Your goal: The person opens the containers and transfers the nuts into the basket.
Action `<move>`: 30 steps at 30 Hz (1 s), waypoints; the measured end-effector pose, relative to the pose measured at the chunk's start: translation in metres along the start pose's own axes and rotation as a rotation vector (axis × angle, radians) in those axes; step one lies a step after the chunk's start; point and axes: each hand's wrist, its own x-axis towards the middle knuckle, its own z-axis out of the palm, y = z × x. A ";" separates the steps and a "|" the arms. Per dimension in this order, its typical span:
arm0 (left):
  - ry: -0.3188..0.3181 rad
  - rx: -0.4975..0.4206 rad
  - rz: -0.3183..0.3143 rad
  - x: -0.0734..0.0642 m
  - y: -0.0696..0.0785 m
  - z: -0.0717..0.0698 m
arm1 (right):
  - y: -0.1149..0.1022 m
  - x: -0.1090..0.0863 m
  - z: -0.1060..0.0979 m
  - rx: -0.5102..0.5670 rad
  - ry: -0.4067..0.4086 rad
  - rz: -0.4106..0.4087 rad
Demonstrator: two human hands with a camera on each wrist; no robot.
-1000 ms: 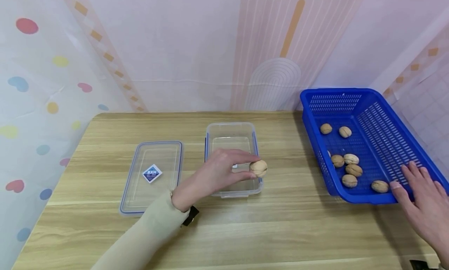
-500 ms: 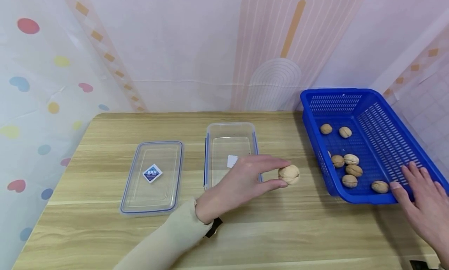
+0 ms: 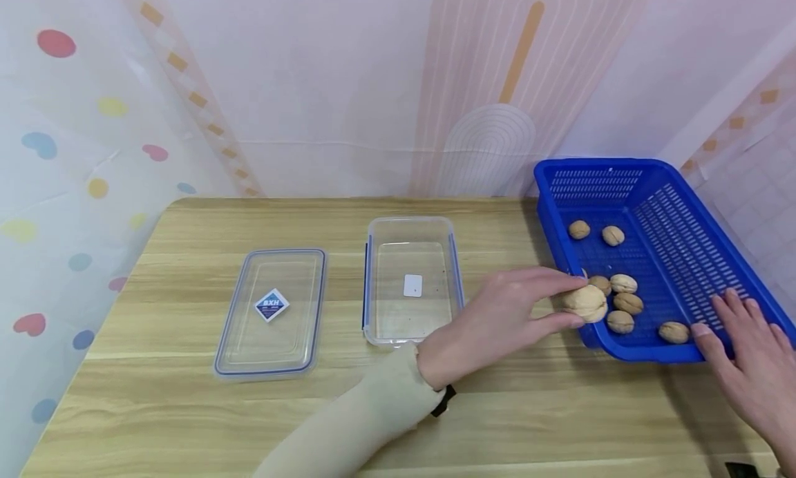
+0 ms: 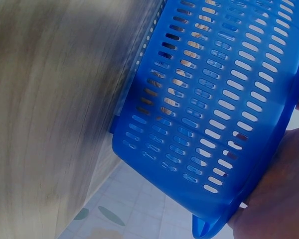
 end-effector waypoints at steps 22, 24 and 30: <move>-0.256 0.344 -0.102 0.059 -0.003 0.079 | 0.001 0.000 0.002 0.010 0.020 -0.001; -0.250 0.394 -0.086 0.061 -0.005 0.082 | 0.001 0.000 0.002 0.011 0.019 0.001; -0.246 0.437 -0.143 0.069 -0.006 0.088 | 0.004 0.000 0.003 0.042 0.045 -0.020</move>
